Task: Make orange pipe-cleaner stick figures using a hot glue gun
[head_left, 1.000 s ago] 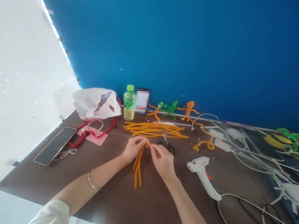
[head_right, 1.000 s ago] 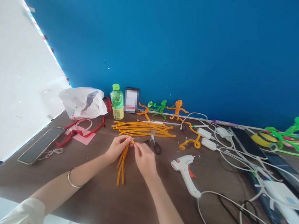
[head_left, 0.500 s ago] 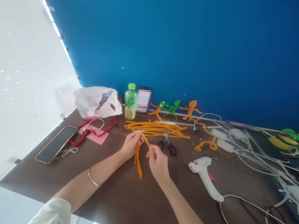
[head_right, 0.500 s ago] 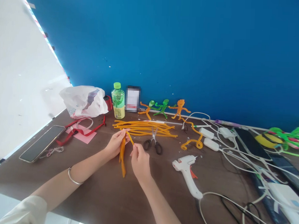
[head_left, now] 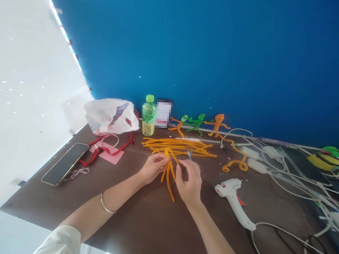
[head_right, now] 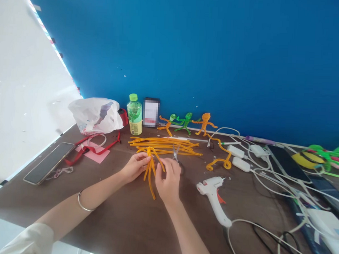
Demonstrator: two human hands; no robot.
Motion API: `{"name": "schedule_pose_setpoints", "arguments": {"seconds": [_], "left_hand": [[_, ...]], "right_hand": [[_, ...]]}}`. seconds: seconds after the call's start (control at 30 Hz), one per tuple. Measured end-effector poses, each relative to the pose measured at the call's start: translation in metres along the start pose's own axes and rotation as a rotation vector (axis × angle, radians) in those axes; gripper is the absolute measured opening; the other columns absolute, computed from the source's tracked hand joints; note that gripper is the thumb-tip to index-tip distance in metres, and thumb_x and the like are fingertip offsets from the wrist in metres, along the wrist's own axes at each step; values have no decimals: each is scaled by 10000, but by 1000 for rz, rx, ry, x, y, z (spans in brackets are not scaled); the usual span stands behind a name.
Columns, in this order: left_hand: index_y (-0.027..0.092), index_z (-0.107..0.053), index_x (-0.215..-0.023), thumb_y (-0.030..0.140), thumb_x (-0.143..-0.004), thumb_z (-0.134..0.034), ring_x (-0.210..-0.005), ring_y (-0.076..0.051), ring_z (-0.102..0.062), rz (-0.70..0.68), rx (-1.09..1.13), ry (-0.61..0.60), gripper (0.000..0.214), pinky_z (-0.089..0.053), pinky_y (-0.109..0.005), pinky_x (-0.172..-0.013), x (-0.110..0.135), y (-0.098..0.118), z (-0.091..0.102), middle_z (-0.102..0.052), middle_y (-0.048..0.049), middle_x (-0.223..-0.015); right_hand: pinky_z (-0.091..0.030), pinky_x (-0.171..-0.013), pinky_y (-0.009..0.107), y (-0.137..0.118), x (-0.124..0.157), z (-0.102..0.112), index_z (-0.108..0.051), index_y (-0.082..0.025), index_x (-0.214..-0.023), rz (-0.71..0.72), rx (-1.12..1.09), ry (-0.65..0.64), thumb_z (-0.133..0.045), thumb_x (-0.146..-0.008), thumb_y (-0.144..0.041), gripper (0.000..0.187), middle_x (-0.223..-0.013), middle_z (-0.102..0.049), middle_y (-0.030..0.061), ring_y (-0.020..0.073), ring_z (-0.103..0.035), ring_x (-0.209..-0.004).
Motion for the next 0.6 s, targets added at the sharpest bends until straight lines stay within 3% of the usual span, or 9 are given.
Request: {"name": "schedule_pose_setpoints", "arguments": {"seconds": [0.1,0.23,0.37,0.5,0.6], "left_hand": [[123,-651,-712,268,-571,-775,-684,-134,-620,6,-52,-28,237,-488,-296,-717,2,-1,-2,-662,-36,-713],[108,-688,-761,330,-593,-752,-671,-147,-613,-26,-201,-45,286,-486,-313,-705,3,-1,-3,-665,-59,-712],[123,-689,-868,363,-625,-721,-616,-105,-568,-99,-269,-5,343,-474,-251,-611,2,1,-2,-645,-48,-725],[129,-681,-832,389,-638,-703,-574,-74,-502,-78,-319,6,326,-393,-175,-499,6,1,-4,-556,-8,-606],[128,-690,-817,421,-642,-688,-606,-74,-497,-60,-376,-18,341,-387,-177,-510,10,2,-7,-565,-28,-702]], "right_hand": [[-461,-736,370,-6,-1,0,-591,-196,-884,8,-56,-59,-576,-778,-240,115,-788,-635,60,199,-591,-756],[-497,-647,304,4,2,-8,-602,-187,-852,-280,-307,-212,-560,-797,-296,129,-764,-658,49,173,-614,-682],[-510,-617,292,20,2,-9,-597,-173,-796,-526,-443,-166,-560,-786,-343,174,-737,-657,47,174,-623,-655],[-508,-622,299,20,1,-8,-591,-167,-792,-521,-412,-176,-564,-780,-348,183,-743,-649,53,177,-614,-657],[-508,-612,292,14,1,-9,-590,-171,-797,-456,-406,-223,-552,-792,-336,169,-737,-650,51,177,-615,-653]]}}
Point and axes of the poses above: each hand's wrist, its own x-axis away from the middle knuckle, its own z-axis out of the back of the hand, y = z × x, the point moved 4 cm from there along -x, towards the middle knuckle
